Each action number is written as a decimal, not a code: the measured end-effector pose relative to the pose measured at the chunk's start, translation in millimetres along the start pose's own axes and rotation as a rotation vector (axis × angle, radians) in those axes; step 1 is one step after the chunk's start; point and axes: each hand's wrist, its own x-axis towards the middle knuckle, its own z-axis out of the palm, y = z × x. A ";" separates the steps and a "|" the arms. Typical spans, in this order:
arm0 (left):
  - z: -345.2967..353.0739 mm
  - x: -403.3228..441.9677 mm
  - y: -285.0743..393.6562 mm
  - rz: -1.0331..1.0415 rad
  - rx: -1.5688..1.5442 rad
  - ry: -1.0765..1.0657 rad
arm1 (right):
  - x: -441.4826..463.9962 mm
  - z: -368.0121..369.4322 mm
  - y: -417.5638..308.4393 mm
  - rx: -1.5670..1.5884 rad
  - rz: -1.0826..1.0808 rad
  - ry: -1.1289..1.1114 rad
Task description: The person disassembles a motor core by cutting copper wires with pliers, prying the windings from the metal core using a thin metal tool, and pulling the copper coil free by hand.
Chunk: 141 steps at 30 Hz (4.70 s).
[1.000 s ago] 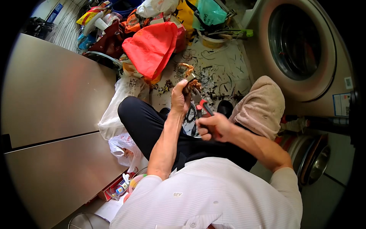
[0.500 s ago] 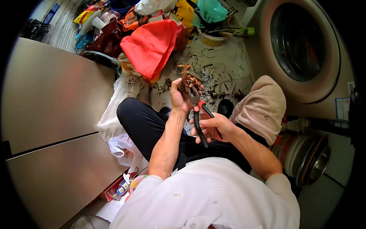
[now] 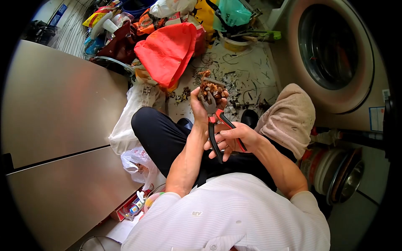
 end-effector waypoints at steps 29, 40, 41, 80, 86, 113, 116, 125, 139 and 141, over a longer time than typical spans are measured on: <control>4.2 -9.0 25.5 0.343 0.541 0.028 | -30.3 15.7 -7.6 -0.407 0.109 0.140; 11.9 -17.2 34.2 0.987 1.706 0.184 | -53.3 25.3 -31.9 -1.560 -0.075 0.682; 13.0 -16.9 31.4 1.033 1.736 0.188 | -50.2 19.4 -29.4 -1.745 -0.141 0.802; -0.7 -21.6 1.6 1.212 2.118 -0.012 | -36.9 -16.1 -14.9 -2.104 -0.075 1.073; -3.6 -21.7 -2.0 1.204 2.115 -0.036 | -36.8 -15.9 -7.5 -2.104 -0.055 1.080; -36.8 9.4 -24.5 0.823 1.396 0.406 | -13.7 -50.0 5.3 -1.519 0.275 0.992; -22.8 11.0 -22.0 0.913 1.629 0.556 | -6.4 -60.7 12.1 -1.537 0.272 0.961; -23.6 13.5 -8.9 0.776 1.397 0.165 | -10.8 -56.8 5.4 -1.473 0.201 0.935; -34.5 17.4 14.7 0.338 1.255 -0.073 | -41.1 -70.3 13.6 -1.556 0.149 0.837; -27.6 14.3 14.2 0.265 1.198 -0.068 | -47.0 -65.0 8.5 -1.548 0.182 0.818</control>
